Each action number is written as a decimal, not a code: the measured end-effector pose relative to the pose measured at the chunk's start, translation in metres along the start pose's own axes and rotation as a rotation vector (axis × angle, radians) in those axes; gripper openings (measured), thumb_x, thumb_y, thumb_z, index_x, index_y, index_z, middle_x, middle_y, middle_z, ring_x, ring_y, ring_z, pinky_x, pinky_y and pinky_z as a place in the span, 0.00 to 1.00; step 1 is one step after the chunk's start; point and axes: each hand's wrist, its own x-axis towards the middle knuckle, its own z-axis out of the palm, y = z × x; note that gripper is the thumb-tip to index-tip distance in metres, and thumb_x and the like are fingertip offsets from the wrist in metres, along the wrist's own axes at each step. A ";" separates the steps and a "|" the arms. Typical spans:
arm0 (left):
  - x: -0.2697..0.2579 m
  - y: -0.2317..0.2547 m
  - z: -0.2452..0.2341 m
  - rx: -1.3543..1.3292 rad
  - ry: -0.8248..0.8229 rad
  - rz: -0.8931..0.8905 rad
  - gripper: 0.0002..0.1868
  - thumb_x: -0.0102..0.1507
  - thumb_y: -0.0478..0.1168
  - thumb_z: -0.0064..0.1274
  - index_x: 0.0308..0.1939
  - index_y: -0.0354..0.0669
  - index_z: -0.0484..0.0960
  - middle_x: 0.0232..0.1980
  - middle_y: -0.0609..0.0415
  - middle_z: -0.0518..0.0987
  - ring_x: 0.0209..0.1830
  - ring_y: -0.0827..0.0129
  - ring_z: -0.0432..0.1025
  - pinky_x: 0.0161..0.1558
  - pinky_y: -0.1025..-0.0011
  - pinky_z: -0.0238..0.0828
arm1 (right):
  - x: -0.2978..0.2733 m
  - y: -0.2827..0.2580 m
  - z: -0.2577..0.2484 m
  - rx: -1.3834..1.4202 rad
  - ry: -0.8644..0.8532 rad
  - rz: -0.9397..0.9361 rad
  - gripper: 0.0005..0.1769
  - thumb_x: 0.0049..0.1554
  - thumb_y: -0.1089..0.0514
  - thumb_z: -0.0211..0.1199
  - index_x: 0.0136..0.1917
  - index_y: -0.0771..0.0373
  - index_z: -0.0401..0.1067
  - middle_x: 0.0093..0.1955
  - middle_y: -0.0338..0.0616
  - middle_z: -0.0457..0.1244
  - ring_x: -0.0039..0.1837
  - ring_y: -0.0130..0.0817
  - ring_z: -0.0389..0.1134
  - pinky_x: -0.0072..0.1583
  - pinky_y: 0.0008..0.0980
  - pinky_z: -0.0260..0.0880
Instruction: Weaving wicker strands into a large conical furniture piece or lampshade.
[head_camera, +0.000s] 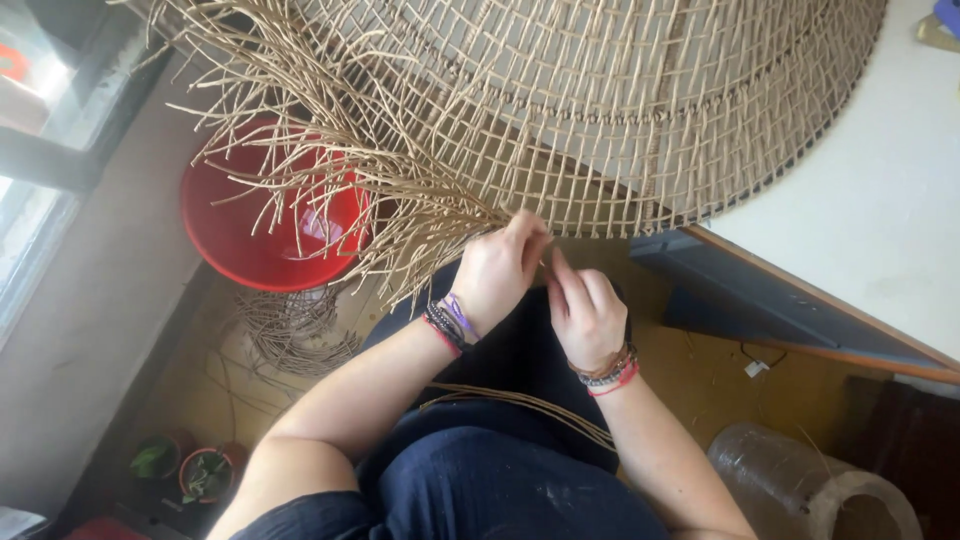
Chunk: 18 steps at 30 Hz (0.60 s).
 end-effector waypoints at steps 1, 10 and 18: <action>-0.003 -0.001 -0.001 0.003 0.003 -0.001 0.07 0.68 0.45 0.50 0.48 0.53 0.72 0.31 0.53 0.82 0.32 0.52 0.81 0.34 0.56 0.78 | -0.006 0.004 0.003 0.003 0.002 -0.002 0.18 0.60 0.59 0.66 0.64 0.55 0.78 0.40 0.32 0.59 0.40 0.30 0.66 0.40 0.29 0.74; -0.046 -0.002 -0.013 -0.151 0.210 0.145 0.16 0.61 0.41 0.61 0.50 0.47 0.74 0.40 0.55 0.76 0.37 0.58 0.79 0.34 0.66 0.78 | 0.010 0.009 0.000 0.670 -0.383 0.309 0.05 0.62 0.63 0.62 0.48 0.56 0.79 0.37 0.41 0.66 0.42 0.47 0.71 0.44 0.39 0.71; -0.046 0.011 -0.023 0.358 0.113 0.364 0.04 0.68 0.42 0.48 0.41 0.48 0.76 0.29 0.57 0.72 0.38 0.62 0.71 0.37 0.68 0.67 | 0.001 0.013 0.008 1.042 -0.535 0.810 0.10 0.63 0.63 0.57 0.46 0.64 0.79 0.27 0.33 0.58 0.32 0.20 0.60 0.37 0.20 0.62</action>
